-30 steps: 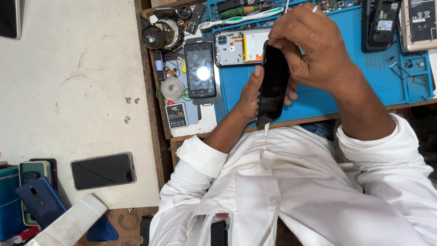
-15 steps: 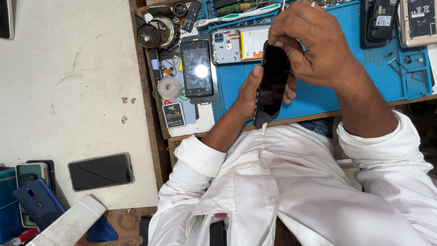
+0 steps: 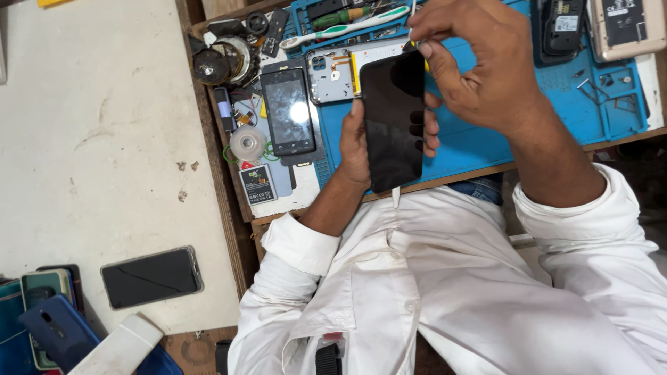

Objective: The person uses a screwdriver to remove screws from a disassembled smartphone, then handles a screen protector package and applies a black protective film to the phone's screen. The person also manipulates the phone's back cover and internal components.

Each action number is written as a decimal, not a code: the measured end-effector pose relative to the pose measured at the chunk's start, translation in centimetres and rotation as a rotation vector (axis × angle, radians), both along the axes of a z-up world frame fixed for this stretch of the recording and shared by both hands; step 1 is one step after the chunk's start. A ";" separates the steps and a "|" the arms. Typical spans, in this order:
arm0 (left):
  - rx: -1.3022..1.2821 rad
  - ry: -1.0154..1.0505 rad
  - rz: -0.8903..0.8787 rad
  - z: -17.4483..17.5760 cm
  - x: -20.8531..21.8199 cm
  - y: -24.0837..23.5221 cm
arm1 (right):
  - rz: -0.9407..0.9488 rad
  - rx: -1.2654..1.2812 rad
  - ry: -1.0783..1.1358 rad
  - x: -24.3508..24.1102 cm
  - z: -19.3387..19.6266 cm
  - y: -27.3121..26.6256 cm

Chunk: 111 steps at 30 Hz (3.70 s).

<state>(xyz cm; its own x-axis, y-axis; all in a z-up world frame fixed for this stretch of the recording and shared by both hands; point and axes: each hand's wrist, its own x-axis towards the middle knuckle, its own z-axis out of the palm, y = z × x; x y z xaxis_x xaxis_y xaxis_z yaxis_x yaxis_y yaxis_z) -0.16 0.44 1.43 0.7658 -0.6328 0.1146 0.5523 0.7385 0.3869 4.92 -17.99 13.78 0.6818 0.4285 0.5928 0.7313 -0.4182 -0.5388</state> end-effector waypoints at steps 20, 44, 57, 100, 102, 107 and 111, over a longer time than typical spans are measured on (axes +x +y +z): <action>-0.002 -0.058 0.057 1.1 -0.1 0.3 | -0.041 0.061 0.243 -1.3 -1.3 -0.4; -0.068 -0.065 0.063 1.2 -0.3 0.3 | -0.026 0.120 0.389 -1.0 -0.8 -0.5; -0.068 -0.020 0.051 0.8 -0.2 0.3 | 0.084 0.318 0.518 -0.6 -0.8 0.0; 0.323 0.040 0.397 -1.4 1.1 -0.9 | -0.714 -0.262 0.384 -10.1 -4.1 -18.9; 0.333 0.015 0.375 -1.0 1.4 -1.0 | -0.750 -0.250 0.372 -9.9 -4.5 -18.4; 0.338 0.022 0.363 -0.9 1.1 -1.1 | -0.722 -0.127 0.380 -9.9 -7.0 -19.6; 0.352 0.049 0.331 -1.0 1.1 -1.3 | -0.839 -0.095 0.318 -9.7 -8.8 -21.7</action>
